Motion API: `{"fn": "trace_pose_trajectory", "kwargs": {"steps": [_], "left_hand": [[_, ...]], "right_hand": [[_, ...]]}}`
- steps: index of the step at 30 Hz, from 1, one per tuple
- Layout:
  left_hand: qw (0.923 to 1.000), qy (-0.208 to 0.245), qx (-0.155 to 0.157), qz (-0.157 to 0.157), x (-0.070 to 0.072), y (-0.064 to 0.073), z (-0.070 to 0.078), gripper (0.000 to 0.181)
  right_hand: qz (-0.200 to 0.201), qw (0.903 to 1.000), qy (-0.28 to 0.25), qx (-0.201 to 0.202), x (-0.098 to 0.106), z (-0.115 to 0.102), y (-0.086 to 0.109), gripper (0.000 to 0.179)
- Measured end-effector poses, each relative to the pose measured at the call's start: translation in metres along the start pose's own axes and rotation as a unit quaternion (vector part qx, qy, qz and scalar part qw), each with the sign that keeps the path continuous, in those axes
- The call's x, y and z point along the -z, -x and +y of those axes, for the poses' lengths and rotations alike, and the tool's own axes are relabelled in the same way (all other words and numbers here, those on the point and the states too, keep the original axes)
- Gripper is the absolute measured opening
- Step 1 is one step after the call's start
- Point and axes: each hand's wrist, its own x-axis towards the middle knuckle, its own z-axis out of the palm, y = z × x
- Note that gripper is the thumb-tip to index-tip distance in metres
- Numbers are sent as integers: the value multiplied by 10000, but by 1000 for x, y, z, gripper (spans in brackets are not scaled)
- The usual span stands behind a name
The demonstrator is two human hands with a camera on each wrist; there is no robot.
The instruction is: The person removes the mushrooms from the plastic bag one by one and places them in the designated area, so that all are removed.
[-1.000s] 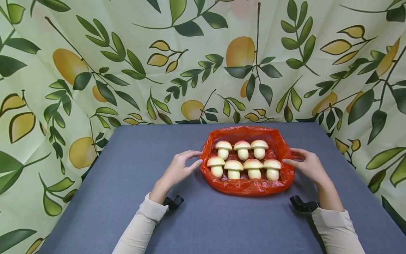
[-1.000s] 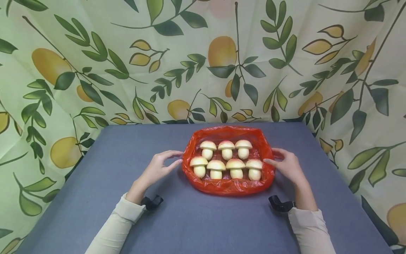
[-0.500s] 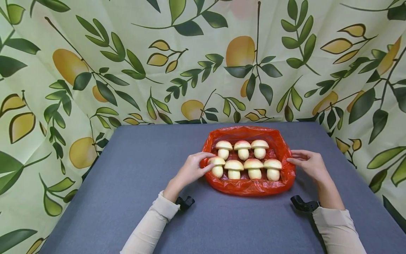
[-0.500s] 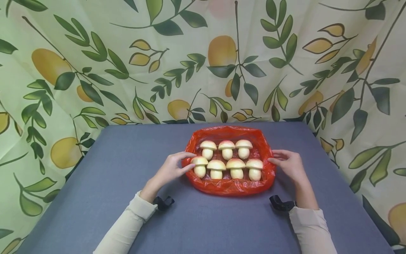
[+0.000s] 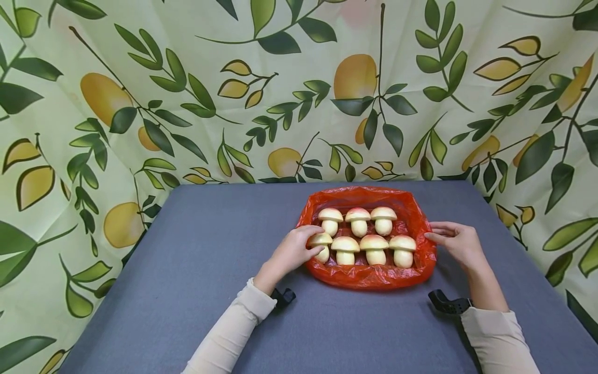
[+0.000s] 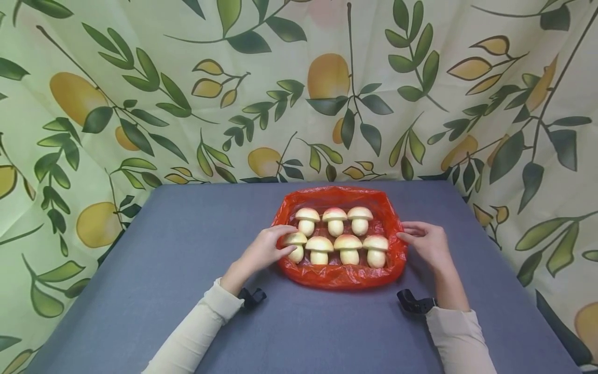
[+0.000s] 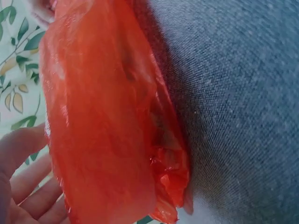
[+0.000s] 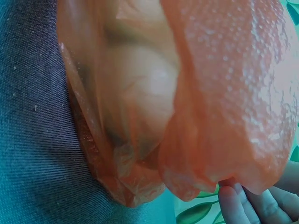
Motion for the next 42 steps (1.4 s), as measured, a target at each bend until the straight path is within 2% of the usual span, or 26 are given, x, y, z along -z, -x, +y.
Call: {"fn": "trace_pose_trajectory", "kwargs": {"steps": [7,16,26,34,42], "left_hand": [[9997,-172,85,-152,-7,-4,-5,38],[9992,334,191,-108,-10,-4,-11,40],[9964,355,572,-515,-14,-7,-12,49],[9969,306,620,-378,-16,-7,-14,46],[9977,334,586,-70,-13,-4,-13,48]], "right_hand": [[27,9999,93,37,-1,-2,-1,54],[177,9998,119,20,-1,-5,0,50],[97,9998,176,62,-1,-5,2,53],[98,9997,199,57,-2,-4,3,53],[24,9999,146,88,-2,-5,2,52]]}}
